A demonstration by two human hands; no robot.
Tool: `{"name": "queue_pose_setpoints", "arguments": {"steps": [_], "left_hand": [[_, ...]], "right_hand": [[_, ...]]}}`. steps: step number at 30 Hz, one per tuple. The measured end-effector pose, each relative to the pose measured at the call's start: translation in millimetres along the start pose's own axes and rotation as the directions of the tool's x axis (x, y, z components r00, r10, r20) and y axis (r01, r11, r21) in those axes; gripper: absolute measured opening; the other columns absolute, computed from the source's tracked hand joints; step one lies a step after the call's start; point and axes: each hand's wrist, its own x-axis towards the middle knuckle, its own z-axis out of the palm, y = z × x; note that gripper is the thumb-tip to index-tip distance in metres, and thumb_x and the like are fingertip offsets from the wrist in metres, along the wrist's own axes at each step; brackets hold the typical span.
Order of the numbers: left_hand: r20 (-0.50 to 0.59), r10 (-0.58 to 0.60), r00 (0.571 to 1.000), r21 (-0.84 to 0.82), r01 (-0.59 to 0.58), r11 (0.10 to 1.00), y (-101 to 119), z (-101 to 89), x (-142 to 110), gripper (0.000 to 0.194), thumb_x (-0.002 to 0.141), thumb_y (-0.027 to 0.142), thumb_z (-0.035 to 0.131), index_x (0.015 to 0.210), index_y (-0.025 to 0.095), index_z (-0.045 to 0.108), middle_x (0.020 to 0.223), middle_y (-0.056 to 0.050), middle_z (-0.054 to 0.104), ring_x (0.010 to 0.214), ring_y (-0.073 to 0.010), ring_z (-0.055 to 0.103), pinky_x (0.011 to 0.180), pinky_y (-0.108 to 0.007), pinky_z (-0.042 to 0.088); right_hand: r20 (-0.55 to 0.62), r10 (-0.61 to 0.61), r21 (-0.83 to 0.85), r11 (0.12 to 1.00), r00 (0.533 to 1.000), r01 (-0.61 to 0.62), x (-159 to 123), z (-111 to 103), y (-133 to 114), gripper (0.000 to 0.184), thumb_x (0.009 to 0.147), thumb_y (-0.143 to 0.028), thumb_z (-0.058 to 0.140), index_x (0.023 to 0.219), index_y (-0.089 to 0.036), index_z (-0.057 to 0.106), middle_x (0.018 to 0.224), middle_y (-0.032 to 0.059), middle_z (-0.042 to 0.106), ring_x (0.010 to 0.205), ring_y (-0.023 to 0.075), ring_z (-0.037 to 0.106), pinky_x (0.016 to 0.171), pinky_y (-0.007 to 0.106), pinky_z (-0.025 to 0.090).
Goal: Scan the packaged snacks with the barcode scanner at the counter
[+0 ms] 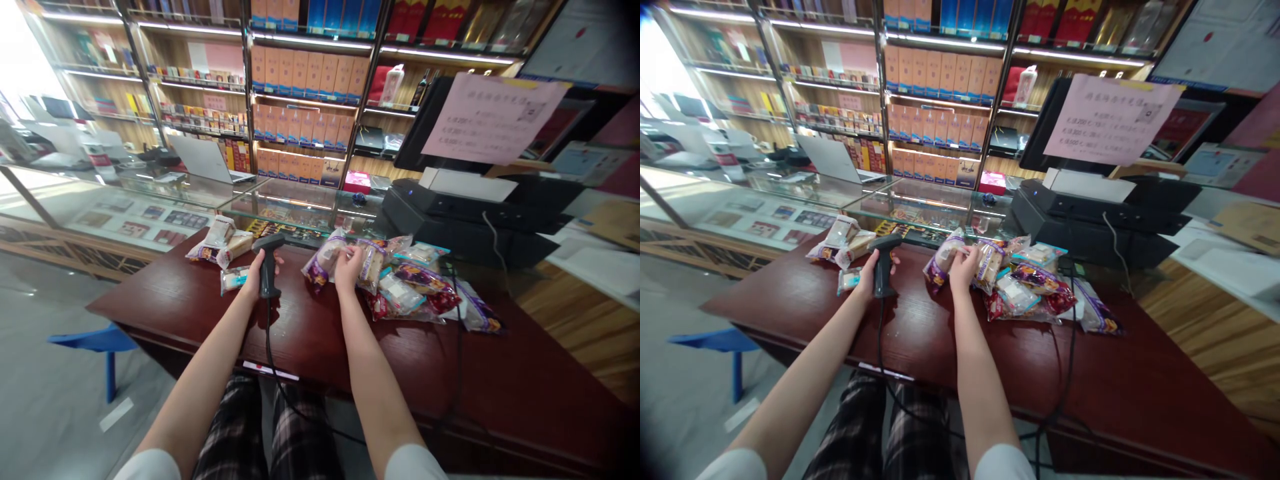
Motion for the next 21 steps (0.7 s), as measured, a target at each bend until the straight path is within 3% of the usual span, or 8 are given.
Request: {"name": "queue_pose_setpoints", "arguments": {"steps": [4,7,12,13,16,18,21], "left_hand": [[-0.002,0.014,1.0,-0.039,-0.014,0.999,-1,-5.9,3,0.044,0.082,0.057,0.058,0.087,0.014,0.064,0.078,-0.007,0.067,0.052,-0.0107,0.053,0.047,-0.022,0.04],[0.024,0.0,1.0,-0.052,0.001,0.999,-5,-10.5,5,0.045,0.08,0.058,0.06,0.089,0.014,0.065,0.081,-0.007,0.067,0.054,-0.0107,0.053,0.046,-0.022,0.04],[0.03,0.002,1.0,-0.046,-0.001,0.999,-10,-11.4,7,0.047,0.078,0.058,0.062,0.092,0.013,0.065,0.082,-0.006,0.067,0.053,-0.0094,0.053,0.047,-0.022,0.04],[0.026,0.005,1.0,-0.04,-0.004,0.999,-10,-10.9,6,0.047,0.078,0.058,0.062,0.093,0.013,0.065,0.082,-0.006,0.068,0.053,-0.0093,0.053,0.047,-0.022,0.04],[0.02,0.035,0.999,-0.006,-0.035,0.999,-9,-8.9,5,0.049,0.078,0.06,0.062,0.093,0.013,0.065,0.083,-0.007,0.068,0.053,-0.0096,0.054,0.048,-0.022,0.04],[-0.003,0.066,0.998,0.042,-0.066,0.997,-8,-7.5,4,0.052,0.077,0.062,0.062,0.092,0.013,0.064,0.081,-0.007,0.069,0.054,-0.0102,0.054,0.048,-0.022,0.04],[-0.078,0.124,0.989,0.16,-0.11,0.981,-4,-6.4,4,0.054,0.073,0.065,0.065,0.086,0.013,0.064,0.076,-0.007,0.069,0.052,-0.011,0.055,0.046,-0.023,0.038]], "right_hand": [[-0.197,0.045,-0.016,0.999,0.979,-0.049,22,-15,5,0.011,0.084,-0.025,0.046,0.093,-0.02,0.047,0.1,0.0089,0.051,0.098,0.021,0.053,0.091,0.038,0.046],[-0.355,0.067,0.017,0.998,0.932,-0.065,44,-41,9,0.018,0.087,-0.028,0.042,0.104,-0.021,0.044,0.107,0.0093,0.048,0.1,0.0216,0.054,0.09,0.04,0.048],[-0.676,0.115,0.055,0.993,0.728,-0.105,76,-103,26,0.018,0.088,-0.025,0.037,0.106,-0.025,0.035,0.109,0.0081,0.044,0.103,0.0221,0.056,0.094,0.044,0.049],[-0.689,0.091,0.04,0.995,0.72,-0.087,79,-112,30,0.019,0.087,-0.024,0.039,0.105,-0.025,0.034,0.113,0.0088,0.043,0.107,0.0219,0.056,0.097,0.043,0.048],[-0.593,0.102,-0.023,0.989,0.799,-0.143,76,-117,35,0.028,0.081,-0.019,0.044,0.106,-0.023,0.034,0.121,0.0132,0.039,0.113,0.025,0.055,0.1,0.047,0.046],[-0.508,0.1,-0.132,0.972,0.855,-0.192,67,-108,31,0.03,0.078,-0.018,0.049,0.105,-0.02,0.038,0.12,0.0159,0.041,0.114,0.0288,0.054,0.102,0.051,0.044],[-0.41,0.002,-0.31,0.94,0.912,-0.141,54,-92,19,0.038,0.074,-0.02,0.056,0.109,-0.018,0.042,0.121,0.0184,0.044,0.12,0.035,0.048,0.104,0.057,0.038]]}}
